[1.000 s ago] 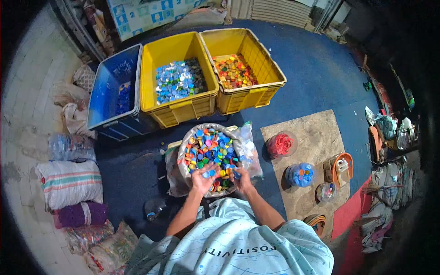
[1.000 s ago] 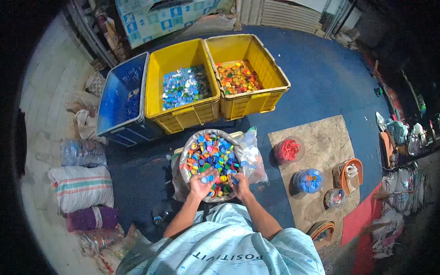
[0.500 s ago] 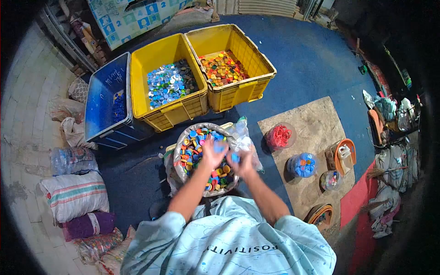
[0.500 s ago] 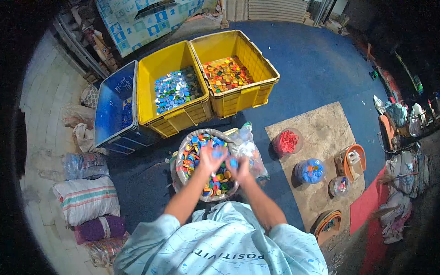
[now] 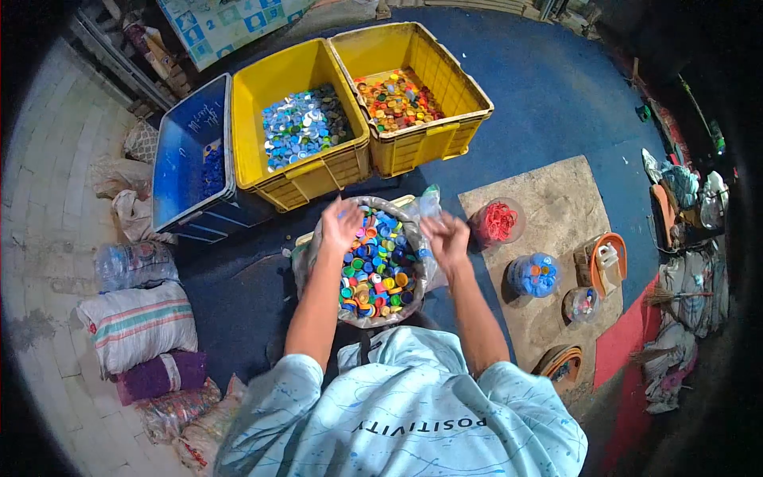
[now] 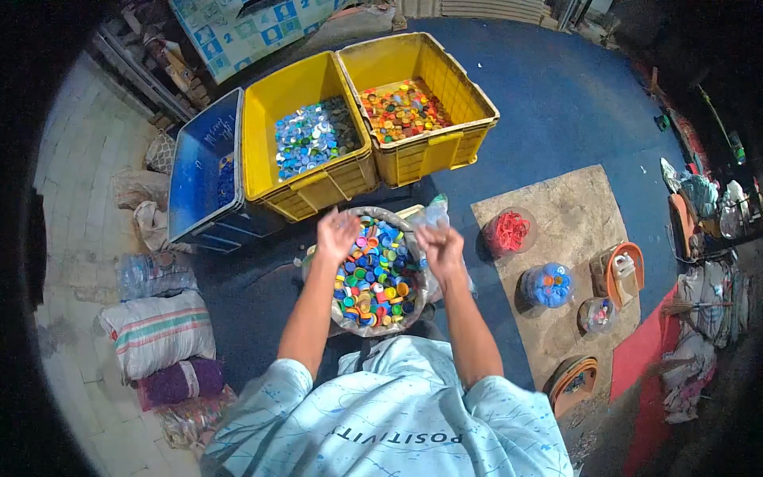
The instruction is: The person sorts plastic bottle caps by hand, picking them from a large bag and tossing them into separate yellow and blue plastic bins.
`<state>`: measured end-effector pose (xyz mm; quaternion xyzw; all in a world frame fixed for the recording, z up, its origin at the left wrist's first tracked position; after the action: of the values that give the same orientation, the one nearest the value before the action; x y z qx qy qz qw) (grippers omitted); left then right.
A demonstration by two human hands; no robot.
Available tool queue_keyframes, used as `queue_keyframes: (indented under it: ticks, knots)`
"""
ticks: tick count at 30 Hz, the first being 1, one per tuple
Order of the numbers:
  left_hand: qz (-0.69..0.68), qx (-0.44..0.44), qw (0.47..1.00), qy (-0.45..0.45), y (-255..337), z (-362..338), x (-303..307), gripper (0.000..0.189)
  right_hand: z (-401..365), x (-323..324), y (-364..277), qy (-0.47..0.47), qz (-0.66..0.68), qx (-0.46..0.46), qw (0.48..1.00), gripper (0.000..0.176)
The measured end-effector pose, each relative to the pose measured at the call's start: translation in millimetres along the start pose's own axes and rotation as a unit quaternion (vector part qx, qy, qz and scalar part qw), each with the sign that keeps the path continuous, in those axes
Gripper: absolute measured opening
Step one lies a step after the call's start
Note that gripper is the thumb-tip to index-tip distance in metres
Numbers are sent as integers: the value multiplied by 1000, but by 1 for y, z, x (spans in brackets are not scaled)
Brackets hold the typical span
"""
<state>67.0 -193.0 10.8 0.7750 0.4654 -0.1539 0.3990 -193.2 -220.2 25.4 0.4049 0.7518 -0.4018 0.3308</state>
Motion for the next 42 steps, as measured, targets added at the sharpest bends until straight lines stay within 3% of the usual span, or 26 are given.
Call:
queue_keyframes:
  ticks: [1, 3, 4, 5, 6, 8, 12, 13, 16, 17, 24, 25, 31, 35, 38, 42]
  knots:
    - [39, -8, 998, 38, -15, 5, 37, 28, 6, 55, 21, 15, 8, -33, 999, 36]
    - [102, -13, 989, 108, -33, -7, 87, 15, -29, 102, 56, 104, 17, -94, 990, 22]
    - [127, -10, 982, 137, -38, -15, 102, 13, -31, 123, 76, -60, 71, -156, 983, 22]
    - [184, -24, 969, 161, -38, -22, 111, 13, -52, 128, 78, 51, -6, -143, 988, 24]
    - [282, -74, 940, 177, -32, -23, 119, 14, -82, 120, 75, 160, -83, -128, 975, 26]
    - [468, -171, 845, 192, -22, -19, 119, 16, -100, 126, 80, 170, -130, -139, 967, 30]
    - [595, -234, 764, 84, -11, -21, 48, 17, -114, 123, 78, 170, -264, -145, 938, 33]
    - [679, -341, 645, 75, -5, -11, 37, 22, -114, 121, 78, 169, -269, -147, 937, 32]
    - [710, -404, 573, 70, -7, 5, 11, 15, -111, 113, 77, 156, -250, -148, 944, 33]
    - [760, -347, 539, 105, -9, 10, 4, 19, -109, 113, 76, 146, -282, -149, 936, 33]
    - [805, -319, 459, 198, -20, 28, 5, 30, -113, 125, 66, 170, -240, -128, 947, 32]
    - [813, -276, 476, 190, -21, 31, 7, 32, -115, 126, 65, 173, -250, -131, 944, 33]
    - [836, -287, 439, 164, -22, 38, 4, 28, -116, 129, 66, 182, -269, -144, 935, 34]
    - [777, -316, 524, 149, -18, 36, 13, 26, -111, 121, 69, 171, -269, -147, 937, 34]
    - [624, -221, 738, 133, -22, 37, 47, 26, -103, 110, 71, 155, -279, -156, 935, 34]
    - [415, -175, 889, 83, -31, 12, 65, 24, -90, 109, 78, 134, -256, -165, 943, 36]
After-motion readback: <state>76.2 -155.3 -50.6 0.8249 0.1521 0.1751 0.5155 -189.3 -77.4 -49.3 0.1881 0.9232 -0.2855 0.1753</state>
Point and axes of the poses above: each hand's wrist, its own z-axis towards the middle knuckle, its own x-axis out of the back of the hand, y = z × x, the point moved 9 cm from there along z, towards the middle knuckle, and after that the axes turned 7 degrees about z, right-handed, at the moved point
